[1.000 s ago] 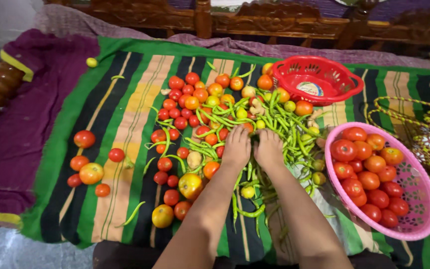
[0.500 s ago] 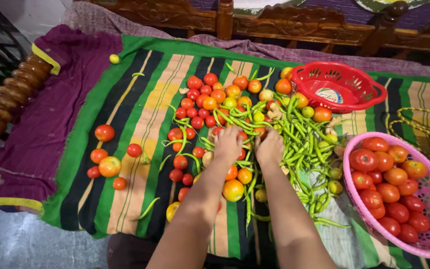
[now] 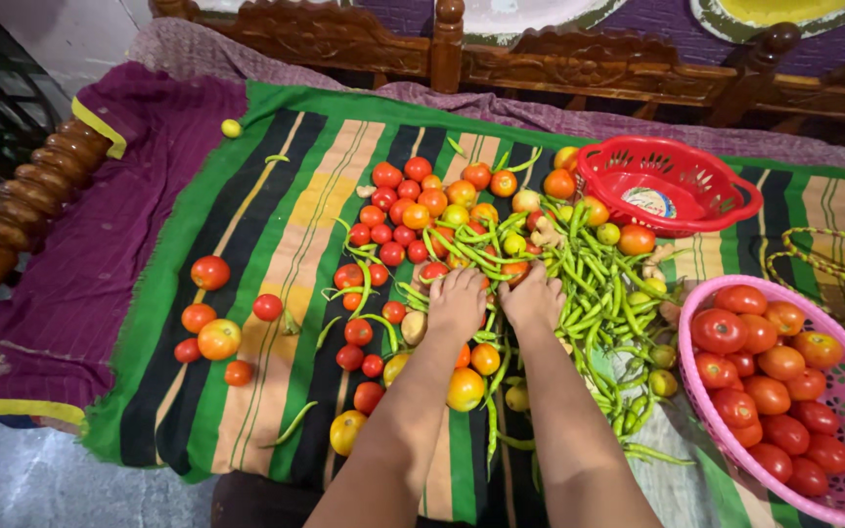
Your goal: The person sits on a bed and sorts tomatoes and green chilies from a mixed pile on a striped cloth. They pick tomatoes one by one and place them into a pink basket, occasionally moving chilies aside to access more tomatoes.
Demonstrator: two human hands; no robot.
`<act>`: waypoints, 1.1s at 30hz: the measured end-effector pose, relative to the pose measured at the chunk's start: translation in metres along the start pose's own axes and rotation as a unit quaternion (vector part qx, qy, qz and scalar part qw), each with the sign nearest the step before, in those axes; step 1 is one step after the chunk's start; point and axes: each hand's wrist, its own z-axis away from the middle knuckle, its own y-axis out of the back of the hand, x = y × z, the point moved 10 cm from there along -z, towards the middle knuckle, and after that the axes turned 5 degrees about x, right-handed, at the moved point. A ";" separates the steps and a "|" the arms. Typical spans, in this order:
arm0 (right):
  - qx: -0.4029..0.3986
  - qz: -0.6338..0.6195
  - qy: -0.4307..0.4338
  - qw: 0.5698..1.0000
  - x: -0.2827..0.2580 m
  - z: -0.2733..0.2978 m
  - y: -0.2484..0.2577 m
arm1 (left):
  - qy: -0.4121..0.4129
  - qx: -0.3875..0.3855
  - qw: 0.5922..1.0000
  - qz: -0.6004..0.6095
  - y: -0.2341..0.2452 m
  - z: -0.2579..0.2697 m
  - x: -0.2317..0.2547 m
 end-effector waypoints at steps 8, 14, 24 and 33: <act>0.063 -0.049 0.014 0.997 0.011 -0.004 -0.001 | -0.017 -0.014 0.999 -0.031 0.001 0.001 0.005; 0.228 -0.227 0.092 0.942 0.029 0.001 0.005 | -0.025 -0.049 0.996 -0.071 -0.001 -0.001 0.008; 0.248 -0.482 0.236 0.807 0.074 -0.011 0.049 | -0.030 -0.052 0.993 -0.099 -0.010 0.001 0.005; 0.252 -0.504 0.270 0.781 0.136 -0.001 0.140 | -0.075 -0.028 0.991 -0.110 0.000 -0.004 0.034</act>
